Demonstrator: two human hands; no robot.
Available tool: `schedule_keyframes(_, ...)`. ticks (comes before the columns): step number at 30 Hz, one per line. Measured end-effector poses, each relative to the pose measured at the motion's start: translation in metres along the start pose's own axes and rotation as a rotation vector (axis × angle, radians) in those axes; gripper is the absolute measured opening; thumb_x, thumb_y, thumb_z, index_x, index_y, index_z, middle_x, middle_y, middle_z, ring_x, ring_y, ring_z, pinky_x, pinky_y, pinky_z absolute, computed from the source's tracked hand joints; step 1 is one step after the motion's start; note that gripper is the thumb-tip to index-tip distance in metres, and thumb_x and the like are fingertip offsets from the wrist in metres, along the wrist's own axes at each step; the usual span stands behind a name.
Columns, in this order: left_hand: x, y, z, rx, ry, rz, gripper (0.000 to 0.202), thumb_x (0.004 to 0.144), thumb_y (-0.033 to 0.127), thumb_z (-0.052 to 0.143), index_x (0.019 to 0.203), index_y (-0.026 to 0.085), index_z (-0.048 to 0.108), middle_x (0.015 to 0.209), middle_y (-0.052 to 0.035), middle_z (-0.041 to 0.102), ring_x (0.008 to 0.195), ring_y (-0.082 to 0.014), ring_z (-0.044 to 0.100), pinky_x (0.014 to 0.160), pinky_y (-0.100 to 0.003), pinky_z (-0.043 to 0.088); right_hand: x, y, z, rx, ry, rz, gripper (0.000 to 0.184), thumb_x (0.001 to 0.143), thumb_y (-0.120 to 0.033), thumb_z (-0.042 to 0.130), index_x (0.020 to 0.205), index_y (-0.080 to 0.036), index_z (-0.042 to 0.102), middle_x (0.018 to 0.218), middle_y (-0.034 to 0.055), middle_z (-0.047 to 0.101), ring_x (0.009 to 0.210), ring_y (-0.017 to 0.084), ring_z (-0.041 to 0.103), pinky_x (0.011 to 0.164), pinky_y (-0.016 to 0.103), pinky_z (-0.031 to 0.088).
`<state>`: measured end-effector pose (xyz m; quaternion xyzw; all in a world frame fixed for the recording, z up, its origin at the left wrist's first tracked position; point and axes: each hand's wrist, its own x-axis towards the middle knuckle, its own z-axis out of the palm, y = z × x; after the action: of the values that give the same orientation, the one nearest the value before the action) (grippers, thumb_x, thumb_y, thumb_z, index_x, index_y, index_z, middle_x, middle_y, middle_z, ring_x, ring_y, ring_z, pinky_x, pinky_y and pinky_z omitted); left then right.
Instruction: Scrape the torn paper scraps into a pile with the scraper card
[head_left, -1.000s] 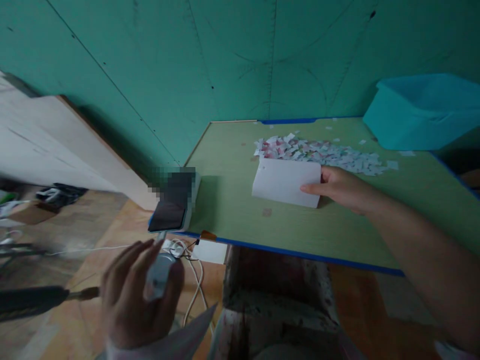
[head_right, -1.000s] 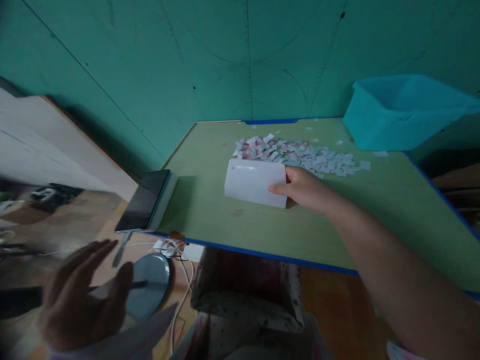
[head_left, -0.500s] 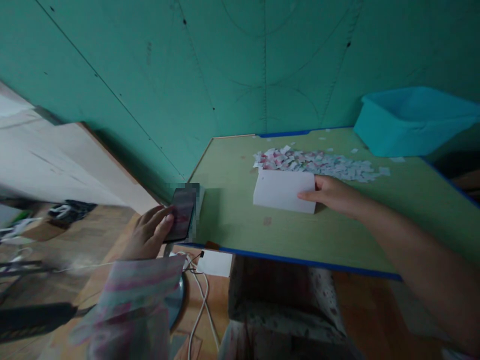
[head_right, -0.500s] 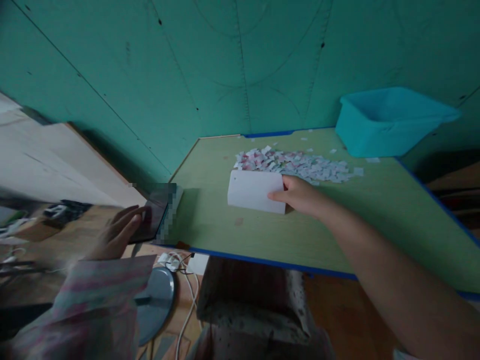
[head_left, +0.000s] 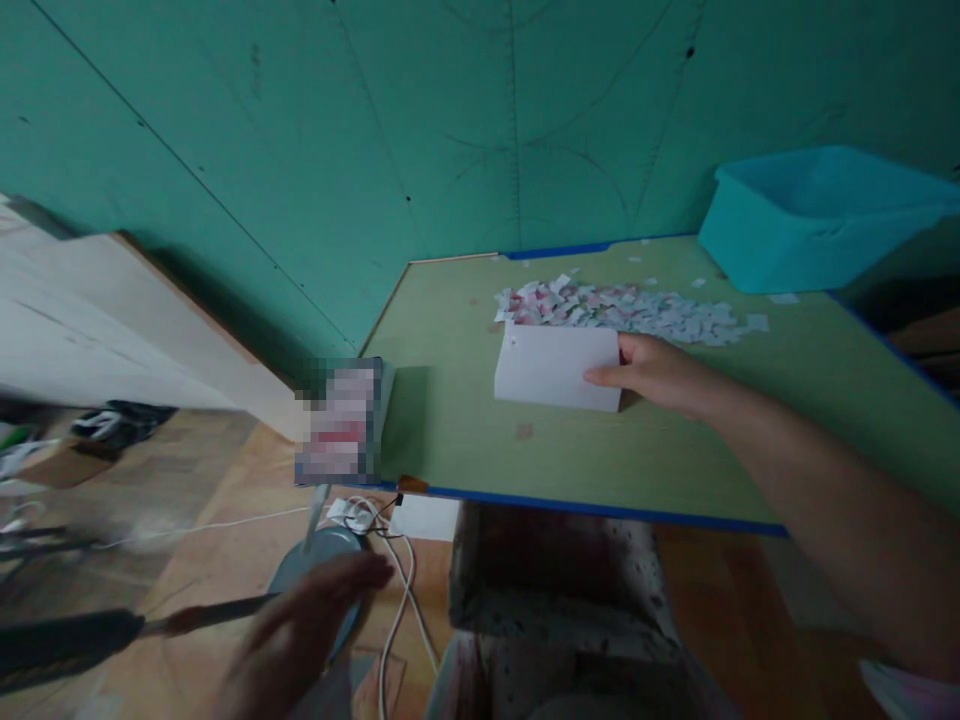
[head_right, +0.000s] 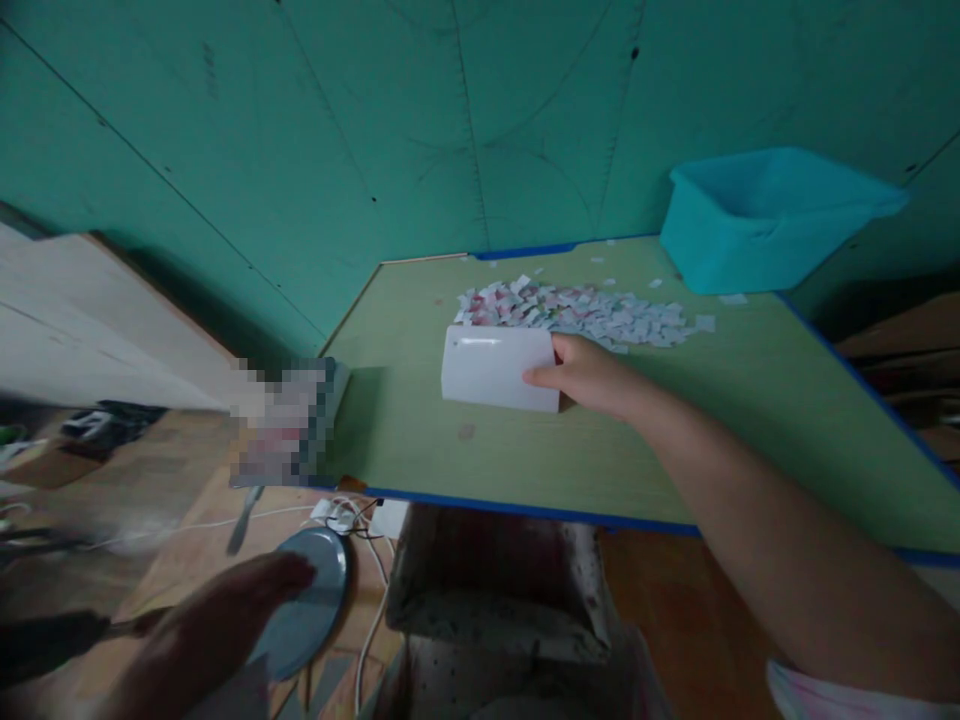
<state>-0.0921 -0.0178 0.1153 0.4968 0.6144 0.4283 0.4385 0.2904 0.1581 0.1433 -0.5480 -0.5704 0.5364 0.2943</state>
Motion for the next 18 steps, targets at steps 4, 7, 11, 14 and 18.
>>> schedule_keyframes(4, 0.004, -0.041, 0.073, -0.018, 0.046, -0.275, 0.034, 0.057, 0.046, 0.071, 0.080, 0.021, 0.072, 0.093, -0.0115, 0.073, 0.096, -0.0315, 0.061, 0.088, -0.043, 0.046, -0.003, -0.004, 0.002, 0.011, 0.004, 0.014, 0.027, 0.069, -0.027, 0.060, 0.095, -0.020, 0.056, 0.086, 0.0040, 0.065, 0.065, 0.013, 0.060, 0.049, 0.023, 0.050)
schedule_keyframes(7, 0.008, -0.077, 0.109, -0.243, 0.117, -0.367, 0.052, 0.060, 0.046, 0.068, 0.103, 0.017, 0.060, 0.106, -0.0177, 0.063, 0.103, -0.0323, 0.056, 0.086, -0.044, 0.044, -0.004, -0.004, 0.002, 0.015, -0.003, 0.021, 0.027, 0.071, -0.027, 0.059, 0.097, -0.020, 0.056, 0.084, 0.0041, 0.065, 0.061, 0.012, 0.059, 0.046, 0.022, 0.048)
schedule_keyframes(11, 0.016, -0.093, 0.123, -0.262, 0.035, -0.286, 0.067, 0.057, 0.040, 0.067, 0.118, 0.022, 0.047, 0.118, -0.0165, 0.053, 0.103, -0.0329, 0.053, 0.080, -0.044, 0.044, -0.003, -0.003, 0.002, 0.008, -0.001, 0.000, 0.027, 0.070, -0.027, 0.059, 0.096, -0.020, 0.056, 0.084, 0.0037, 0.065, 0.061, 0.012, 0.059, 0.045, 0.022, 0.048)
schedule_keyframes(14, 0.025, -0.092, 0.123, -0.055, 0.091, -0.037, 0.066, 0.062, 0.034, 0.060, 0.124, 0.022, 0.039, 0.131, -0.0171, 0.041, 0.113, -0.0325, 0.046, 0.084, -0.044, 0.041, -0.003, -0.003, 0.002, 0.000, 0.005, -0.035, 0.026, 0.070, -0.027, 0.059, 0.094, -0.019, 0.057, 0.084, 0.0036, 0.065, 0.062, 0.012, 0.058, 0.046, 0.021, 0.047)
schedule_keyframes(18, 0.028, -0.099, 0.123, -0.185, 0.052, -0.024, 0.062, 0.067, 0.034, 0.057, 0.124, 0.022, 0.039, 0.132, -0.0147, 0.042, 0.114, -0.0295, 0.047, 0.085, -0.038, 0.042, -0.002, -0.003, 0.003, -0.013, 0.011, -0.056, 0.027, 0.069, -0.026, 0.060, 0.095, -0.019, 0.057, 0.083, 0.0036, 0.066, 0.063, 0.012, 0.058, 0.046, 0.020, 0.046)
